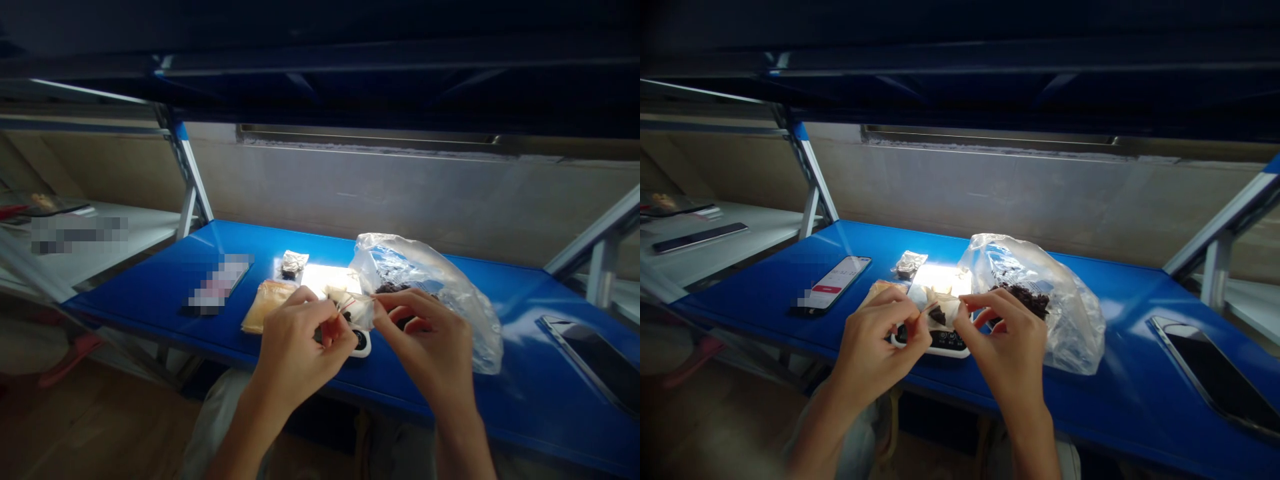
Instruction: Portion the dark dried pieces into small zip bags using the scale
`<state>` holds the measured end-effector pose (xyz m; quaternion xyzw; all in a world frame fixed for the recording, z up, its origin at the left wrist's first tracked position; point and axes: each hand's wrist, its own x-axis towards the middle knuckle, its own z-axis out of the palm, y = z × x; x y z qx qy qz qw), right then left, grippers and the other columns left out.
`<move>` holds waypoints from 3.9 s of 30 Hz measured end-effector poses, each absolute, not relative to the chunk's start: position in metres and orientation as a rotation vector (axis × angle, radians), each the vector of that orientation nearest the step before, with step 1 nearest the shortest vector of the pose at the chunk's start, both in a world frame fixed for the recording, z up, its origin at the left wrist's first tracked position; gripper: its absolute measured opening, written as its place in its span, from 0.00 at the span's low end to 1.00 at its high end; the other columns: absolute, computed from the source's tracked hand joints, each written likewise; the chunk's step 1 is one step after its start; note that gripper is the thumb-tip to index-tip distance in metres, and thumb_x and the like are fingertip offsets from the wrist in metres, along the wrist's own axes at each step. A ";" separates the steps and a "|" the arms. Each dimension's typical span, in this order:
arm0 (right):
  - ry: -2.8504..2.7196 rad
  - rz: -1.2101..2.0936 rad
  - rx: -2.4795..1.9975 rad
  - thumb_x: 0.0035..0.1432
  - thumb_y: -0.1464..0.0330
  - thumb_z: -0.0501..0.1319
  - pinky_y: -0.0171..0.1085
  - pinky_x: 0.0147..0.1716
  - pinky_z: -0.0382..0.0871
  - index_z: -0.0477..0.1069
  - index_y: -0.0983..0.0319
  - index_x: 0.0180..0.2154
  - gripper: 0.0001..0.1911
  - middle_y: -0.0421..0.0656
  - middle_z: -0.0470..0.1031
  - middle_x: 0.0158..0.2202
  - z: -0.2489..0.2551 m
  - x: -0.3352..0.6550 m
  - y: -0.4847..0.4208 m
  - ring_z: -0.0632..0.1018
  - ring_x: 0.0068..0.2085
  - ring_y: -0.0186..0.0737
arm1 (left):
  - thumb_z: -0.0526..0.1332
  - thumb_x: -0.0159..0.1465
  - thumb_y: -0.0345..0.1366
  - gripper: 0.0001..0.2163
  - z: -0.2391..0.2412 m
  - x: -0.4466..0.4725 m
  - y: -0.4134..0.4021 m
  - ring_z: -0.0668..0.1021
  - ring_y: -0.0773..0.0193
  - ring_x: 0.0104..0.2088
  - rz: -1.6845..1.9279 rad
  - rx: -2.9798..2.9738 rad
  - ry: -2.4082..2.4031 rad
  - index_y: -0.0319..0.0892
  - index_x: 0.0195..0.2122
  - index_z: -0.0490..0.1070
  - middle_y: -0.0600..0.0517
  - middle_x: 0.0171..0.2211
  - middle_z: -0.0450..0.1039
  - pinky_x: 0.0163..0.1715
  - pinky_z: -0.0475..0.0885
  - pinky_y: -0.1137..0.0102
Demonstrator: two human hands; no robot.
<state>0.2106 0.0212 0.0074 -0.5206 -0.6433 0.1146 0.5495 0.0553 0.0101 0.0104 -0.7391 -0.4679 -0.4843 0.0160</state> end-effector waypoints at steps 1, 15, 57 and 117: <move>-1.515 0.282 -1.230 0.49 0.69 0.63 0.29 0.16 0.63 0.78 0.59 0.25 0.05 0.38 0.75 0.24 0.007 0.209 0.021 0.74 0.20 0.31 | 0.58 0.52 0.26 0.11 0.010 0.054 0.011 0.67 0.70 0.23 -1.523 -2.285 -1.442 0.40 0.15 0.60 0.56 0.15 0.62 0.22 0.60 0.77; -1.491 0.775 -1.163 0.50 0.63 0.64 0.30 0.15 0.62 0.73 0.59 0.43 0.16 0.42 0.77 0.36 0.003 0.213 0.030 0.77 0.22 0.33 | 0.58 0.55 0.25 0.12 0.008 0.048 0.012 0.69 0.68 0.25 -1.654 -2.265 -1.418 0.41 0.17 0.58 0.56 0.17 0.61 0.23 0.62 0.75; -1.042 0.525 -1.035 0.51 0.60 0.66 0.44 0.37 0.78 0.71 0.61 0.49 0.24 0.51 0.76 0.48 -0.045 0.286 0.080 0.81 0.39 0.45 | 0.56 0.66 0.38 0.16 -0.019 0.160 0.115 0.72 0.58 0.51 -1.898 -2.596 -1.257 0.42 0.54 0.64 0.45 0.48 0.73 0.51 0.66 0.60; -0.842 0.318 -1.286 0.49 0.55 0.66 0.31 0.18 0.68 0.76 0.63 0.32 0.17 0.45 0.79 0.29 -0.036 0.277 0.070 0.81 0.28 0.42 | 0.65 0.56 0.36 0.05 -0.029 0.172 0.125 0.78 0.61 0.39 -2.832 -2.495 -1.636 0.41 0.31 0.78 0.49 0.35 0.79 0.43 0.70 0.67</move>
